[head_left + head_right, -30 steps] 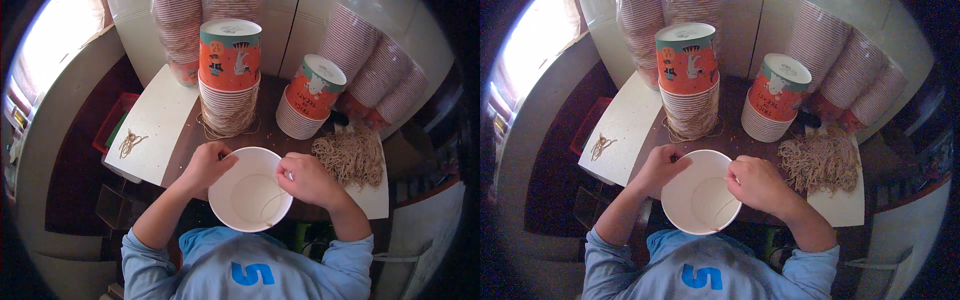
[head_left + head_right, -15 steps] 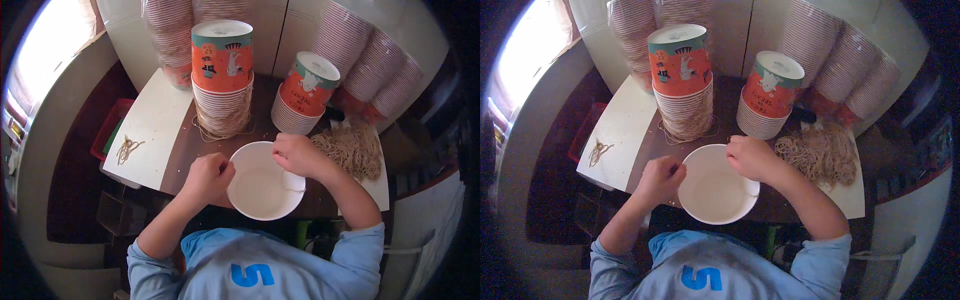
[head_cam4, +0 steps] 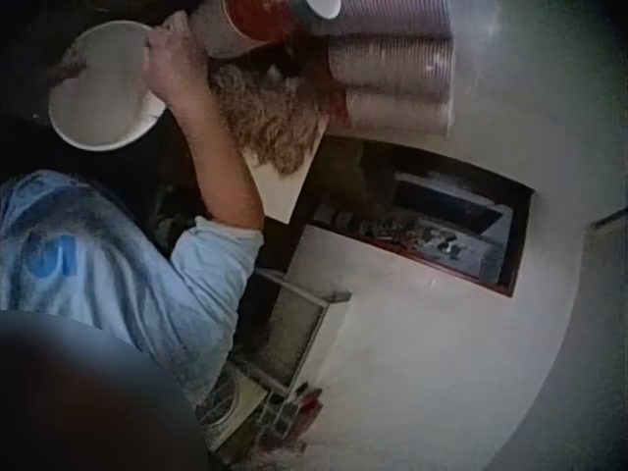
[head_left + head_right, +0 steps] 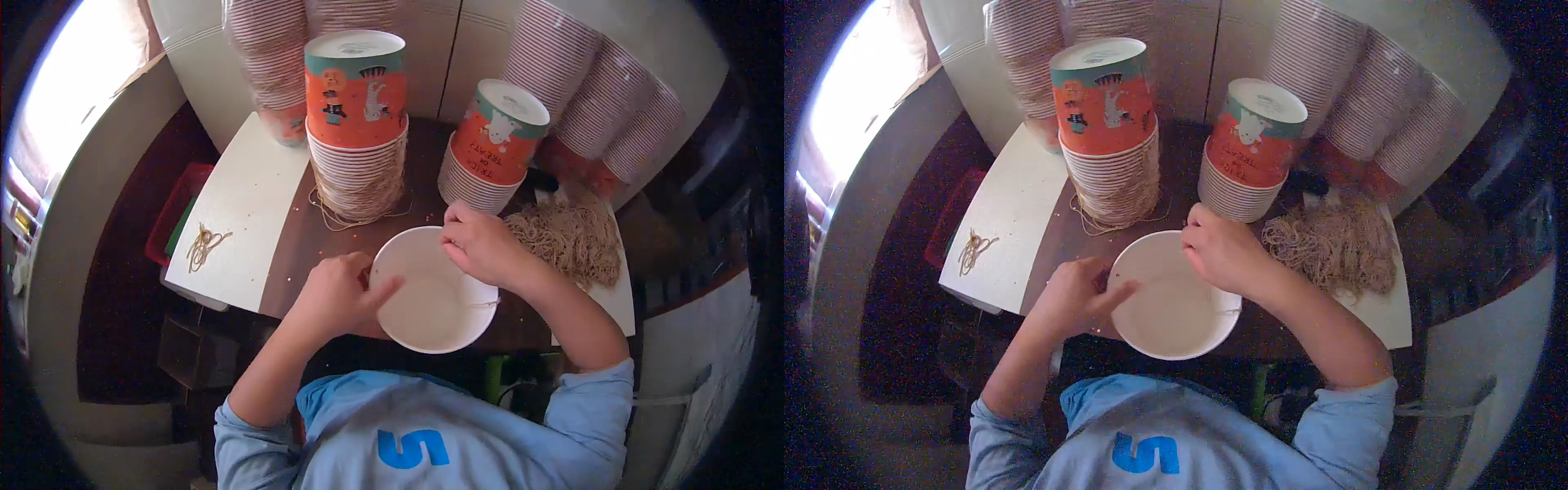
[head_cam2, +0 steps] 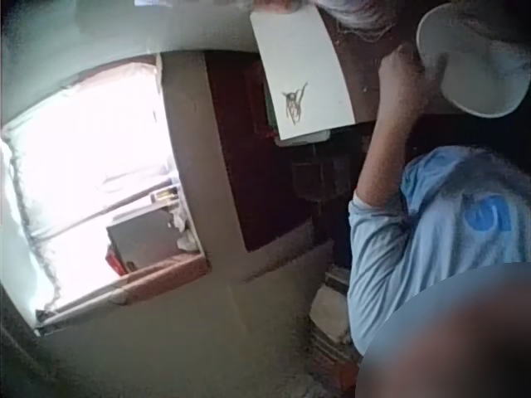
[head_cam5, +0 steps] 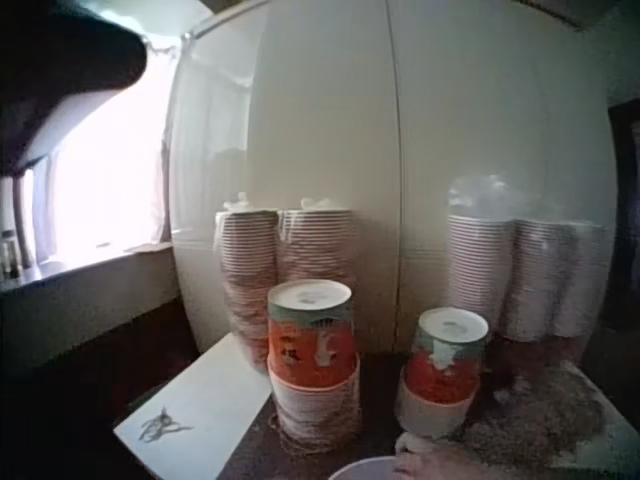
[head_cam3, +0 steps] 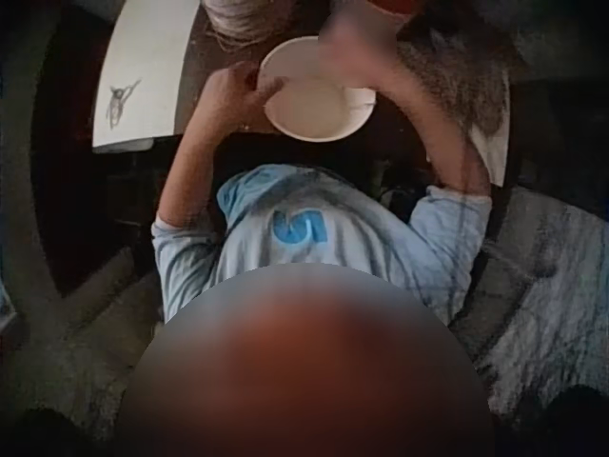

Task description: Attaching thin strings or elastic bands to the edges of printed paper buckets.

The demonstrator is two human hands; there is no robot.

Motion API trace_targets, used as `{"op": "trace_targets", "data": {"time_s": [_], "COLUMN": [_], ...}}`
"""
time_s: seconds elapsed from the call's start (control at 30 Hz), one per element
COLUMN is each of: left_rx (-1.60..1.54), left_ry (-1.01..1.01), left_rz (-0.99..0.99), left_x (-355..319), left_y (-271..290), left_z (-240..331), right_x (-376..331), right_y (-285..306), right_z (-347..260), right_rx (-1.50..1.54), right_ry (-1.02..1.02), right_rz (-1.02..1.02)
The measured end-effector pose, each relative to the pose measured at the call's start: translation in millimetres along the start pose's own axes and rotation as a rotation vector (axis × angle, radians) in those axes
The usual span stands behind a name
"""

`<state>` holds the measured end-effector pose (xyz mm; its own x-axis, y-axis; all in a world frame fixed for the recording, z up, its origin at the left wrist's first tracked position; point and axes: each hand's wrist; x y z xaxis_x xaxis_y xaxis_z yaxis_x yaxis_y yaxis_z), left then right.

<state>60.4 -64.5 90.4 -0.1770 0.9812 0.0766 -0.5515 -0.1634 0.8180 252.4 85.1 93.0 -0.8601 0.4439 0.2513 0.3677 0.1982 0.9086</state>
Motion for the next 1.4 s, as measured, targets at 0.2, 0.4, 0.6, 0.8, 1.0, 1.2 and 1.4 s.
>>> {"op": "trace_targets", "data": {"time_s": [0.2, 0.4, 0.6, 0.8, 1.0, 1.2, 1.4], "left_rx": [-0.666, -0.616, -0.578, -0.563, -0.544, -0.541, -0.407], "left_ry": [0.257, 0.08, 0.126, 0.157, 0.156, 0.131, -0.025], "left_rz": [-0.005, 0.059, -0.027, -0.039, -0.037, -0.047, -0.045], "left_x": [-17, -8, -6, -5, -5, -6, -3], "left_y": [-6, -15, -11, -5, -6, -3, -3], "left_z": [-31, -35, -33, -26, -28, -27, -28], "right_x": [-2, 16, 20, 22, 23, 24, 24], "right_y": [2, -32, -39, -43, -44, -47, -48], "right_z": [-39, -44, -46, -49, -52, -52, -54], "right_rx": [0.351, 0.349, 0.347, 0.331, 0.296, 0.292, 0.325], "right_ry": [-0.051, -0.07, -0.109, -0.097, -0.083, -0.126, -0.098], "right_rz": [0.023, -0.045, -0.03, -0.03, -0.013, -0.017, 0.004]}}
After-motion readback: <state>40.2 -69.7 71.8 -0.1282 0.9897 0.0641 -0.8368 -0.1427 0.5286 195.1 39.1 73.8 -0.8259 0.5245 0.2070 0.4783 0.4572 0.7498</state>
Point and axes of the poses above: each hand's wrist, its own x-axis towards the middle knuckle, its own y-axis out of the back of the hand, z = x × y, and after that the axes turned 2 degrees about z, right-handed
